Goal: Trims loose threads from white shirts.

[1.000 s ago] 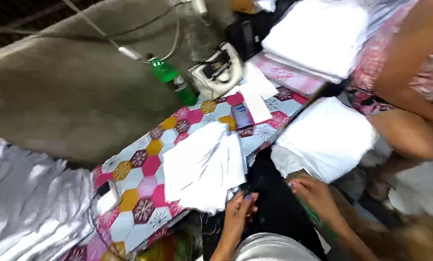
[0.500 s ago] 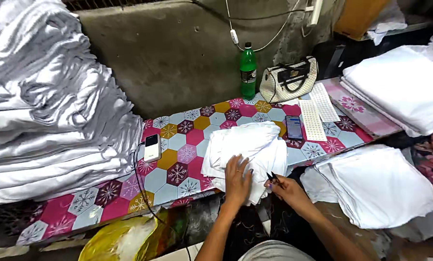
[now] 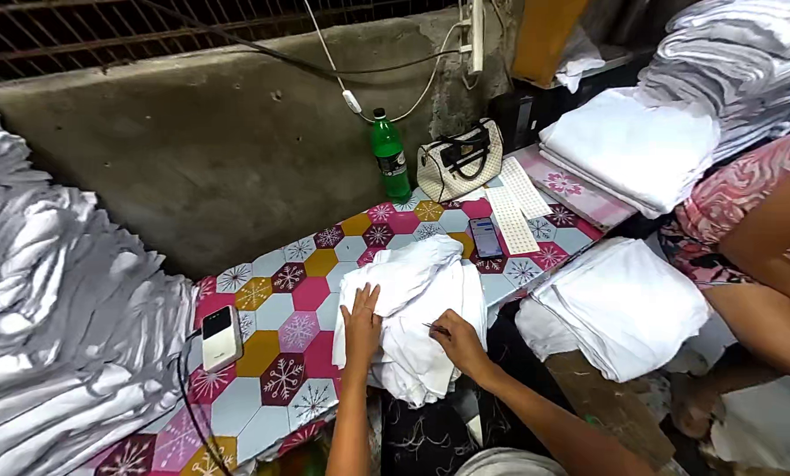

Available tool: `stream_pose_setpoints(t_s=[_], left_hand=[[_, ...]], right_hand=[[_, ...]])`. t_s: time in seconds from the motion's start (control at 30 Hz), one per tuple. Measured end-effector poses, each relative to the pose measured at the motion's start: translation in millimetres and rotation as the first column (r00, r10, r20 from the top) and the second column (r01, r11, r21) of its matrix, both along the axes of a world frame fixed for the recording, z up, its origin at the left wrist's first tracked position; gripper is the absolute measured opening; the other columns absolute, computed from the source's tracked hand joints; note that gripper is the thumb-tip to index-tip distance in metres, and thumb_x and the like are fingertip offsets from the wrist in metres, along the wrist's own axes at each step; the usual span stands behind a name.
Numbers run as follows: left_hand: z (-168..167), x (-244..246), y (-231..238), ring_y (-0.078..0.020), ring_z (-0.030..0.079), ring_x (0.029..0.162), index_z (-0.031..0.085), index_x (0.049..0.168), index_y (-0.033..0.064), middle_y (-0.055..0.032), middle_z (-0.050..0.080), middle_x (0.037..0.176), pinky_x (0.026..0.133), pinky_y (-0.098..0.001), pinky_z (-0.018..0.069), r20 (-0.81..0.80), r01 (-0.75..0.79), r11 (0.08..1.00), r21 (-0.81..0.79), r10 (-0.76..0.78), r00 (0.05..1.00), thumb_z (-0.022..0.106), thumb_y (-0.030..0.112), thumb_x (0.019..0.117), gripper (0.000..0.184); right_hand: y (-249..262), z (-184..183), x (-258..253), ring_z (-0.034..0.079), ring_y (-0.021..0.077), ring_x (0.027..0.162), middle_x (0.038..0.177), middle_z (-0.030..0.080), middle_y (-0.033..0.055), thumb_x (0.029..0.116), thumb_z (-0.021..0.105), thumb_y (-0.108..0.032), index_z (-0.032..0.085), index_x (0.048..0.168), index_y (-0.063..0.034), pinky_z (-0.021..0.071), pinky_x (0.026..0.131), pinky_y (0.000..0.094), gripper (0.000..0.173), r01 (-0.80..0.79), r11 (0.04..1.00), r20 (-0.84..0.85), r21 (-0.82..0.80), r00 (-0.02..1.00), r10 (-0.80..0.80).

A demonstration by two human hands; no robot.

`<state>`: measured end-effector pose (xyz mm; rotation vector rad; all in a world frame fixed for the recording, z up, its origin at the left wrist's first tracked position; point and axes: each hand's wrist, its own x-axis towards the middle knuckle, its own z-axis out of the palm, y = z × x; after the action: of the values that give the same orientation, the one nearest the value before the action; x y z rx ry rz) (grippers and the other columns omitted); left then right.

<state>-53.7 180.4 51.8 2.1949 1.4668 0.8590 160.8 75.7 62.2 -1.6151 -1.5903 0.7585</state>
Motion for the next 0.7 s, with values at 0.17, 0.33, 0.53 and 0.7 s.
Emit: stream_pose_setpoints(t_s=[0.17, 0.33, 0.53, 0.7], left_hand=[[9, 43, -68, -0.0362, 0.068, 0.109, 0.075, 0.099, -0.0059, -0.0225, 0.072, 0.110, 0.099, -0.0468, 0.0538, 0.233, 0.000, 0.919, 0.395, -0.100, 0.967, 0.056, -0.002, 0.0836, 0.025], [-13, 58, -71, -0.0454, 0.057, 0.129, 0.061, 0.134, -0.0097, -0.0296, 0.060, 0.136, 0.110, -0.0560, 0.0456, 0.137, 0.095, 0.994, 0.062, -0.103, 0.985, 0.064, 0.002, 0.0883, 0.047], [17, 37, -40, -0.0425, 0.051, 0.137, 0.057, 0.141, -0.0058, -0.0260, 0.057, 0.144, 0.116, -0.0587, 0.0373, 0.128, 0.127, 0.987, -0.101, -0.114, 0.985, 0.074, 0.005, 0.0858, 0.059], [27, 59, -51, -0.0375, 0.064, 0.123, 0.073, 0.124, 0.0040, -0.0164, 0.069, 0.130, 0.104, -0.0625, 0.0460, -0.004, 0.158, 0.986, -0.043, -0.158, 0.987, 0.072, 0.013, 0.0903, 0.035]], right_hand=[[-2, 8, 16, 0.067, 0.0250, 0.091, 0.105, 0.068, 0.0188, 0.0938, 0.071, -0.017, 0.073, 0.105, 0.0054, 0.0561, 0.085, 0.0395, 0.025, 0.045, 0.999, -0.105, 0.018, 0.994, -0.043], [2, 0, 18, 0.068, 0.0314, 0.098, 0.112, 0.067, 0.0203, 0.0949, 0.071, -0.019, 0.073, 0.108, 0.0036, 0.0555, 0.090, 0.0474, 0.027, -0.029, 0.994, 0.031, -0.101, 0.999, 0.033], [5, 39, 40, 0.060, 0.0075, 0.073, 0.096, 0.069, 0.0074, 0.0927, 0.068, -0.009, 0.069, 0.107, 0.0026, 0.0517, 0.066, 0.0258, 0.018, -0.051, 0.995, -0.420, -0.090, 0.907, 0.009], [7, 58, 53, 0.051, -0.0016, 0.055, 0.094, 0.073, -0.0005, 0.0957, 0.063, -0.006, 0.071, 0.102, -0.0012, 0.0449, 0.052, 0.0177, 0.011, -0.116, 0.985, -0.665, -0.131, 0.747, 0.000]])
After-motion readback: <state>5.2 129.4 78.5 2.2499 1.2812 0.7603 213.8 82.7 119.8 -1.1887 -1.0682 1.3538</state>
